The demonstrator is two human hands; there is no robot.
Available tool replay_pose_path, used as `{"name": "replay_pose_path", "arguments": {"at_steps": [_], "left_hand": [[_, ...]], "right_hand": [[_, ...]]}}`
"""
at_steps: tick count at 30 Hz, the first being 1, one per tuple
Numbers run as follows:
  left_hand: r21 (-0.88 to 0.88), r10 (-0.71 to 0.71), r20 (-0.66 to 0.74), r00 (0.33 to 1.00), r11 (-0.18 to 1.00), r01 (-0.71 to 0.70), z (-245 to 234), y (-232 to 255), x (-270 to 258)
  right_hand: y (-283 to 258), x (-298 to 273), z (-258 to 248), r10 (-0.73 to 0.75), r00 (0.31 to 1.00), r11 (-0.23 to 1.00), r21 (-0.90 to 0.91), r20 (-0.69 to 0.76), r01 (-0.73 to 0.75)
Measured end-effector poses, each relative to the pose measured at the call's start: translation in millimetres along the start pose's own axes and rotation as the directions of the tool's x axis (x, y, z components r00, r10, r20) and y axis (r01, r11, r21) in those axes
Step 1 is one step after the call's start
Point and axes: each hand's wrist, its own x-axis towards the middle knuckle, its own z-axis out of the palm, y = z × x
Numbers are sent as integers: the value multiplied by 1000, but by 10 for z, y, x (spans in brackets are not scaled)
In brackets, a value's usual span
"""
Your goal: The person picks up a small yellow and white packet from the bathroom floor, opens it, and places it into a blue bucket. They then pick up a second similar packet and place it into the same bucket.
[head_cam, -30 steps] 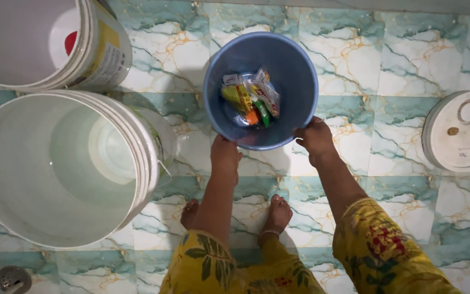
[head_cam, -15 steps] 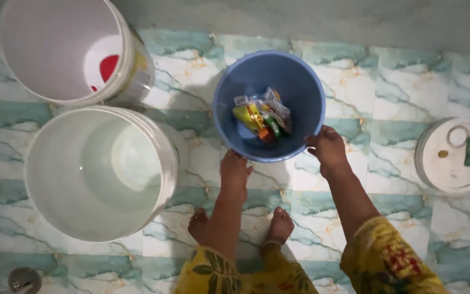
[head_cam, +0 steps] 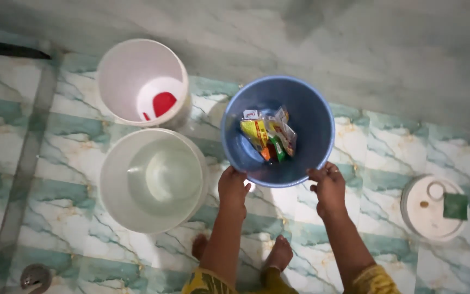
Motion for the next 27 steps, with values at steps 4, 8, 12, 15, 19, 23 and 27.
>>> {"name": "replay_pose_path", "arguments": {"at_steps": [4, 8, 12, 15, 19, 23, 27], "left_hand": [[-70, 27, -17, 999, 997, -28, -124, 407, -214], [-136, 162, 19, 987, 978, -158, -257, 840, -410], [-150, 154, -71, 986, 975, -163, -422, 1326, -630], [-227, 144, -106, 984, 960, -164, -621, 1674, -742], [-285, 239, -96, 966, 923, -257, -1024, 2011, -832], [-338, 243, -118, 963, 902, -269, -1415, 2346, -914], [-322, 231, -184, 955, 904, -280, -1799, 2628, -988]], "right_hand": [[-382, -386, 299, -6, 1000, 1000, 9, -1, 6], [-700, -678, 612, -26, 999, 999, 30, 28, 25], [-942, -904, 987, -78, 993, 996, 46, 87, 75], [-1100, -1083, 1347, -87, 988, 995, 64, 124, 79], [-1211, -1338, 1822, -99, 978, 994, 71, 185, 87], [-1274, -1529, 2301, -115, 964, 992, 81, 240, 98], [-1283, -1752, 2742, -119, 950, 992, 75, 289, 101]]}}
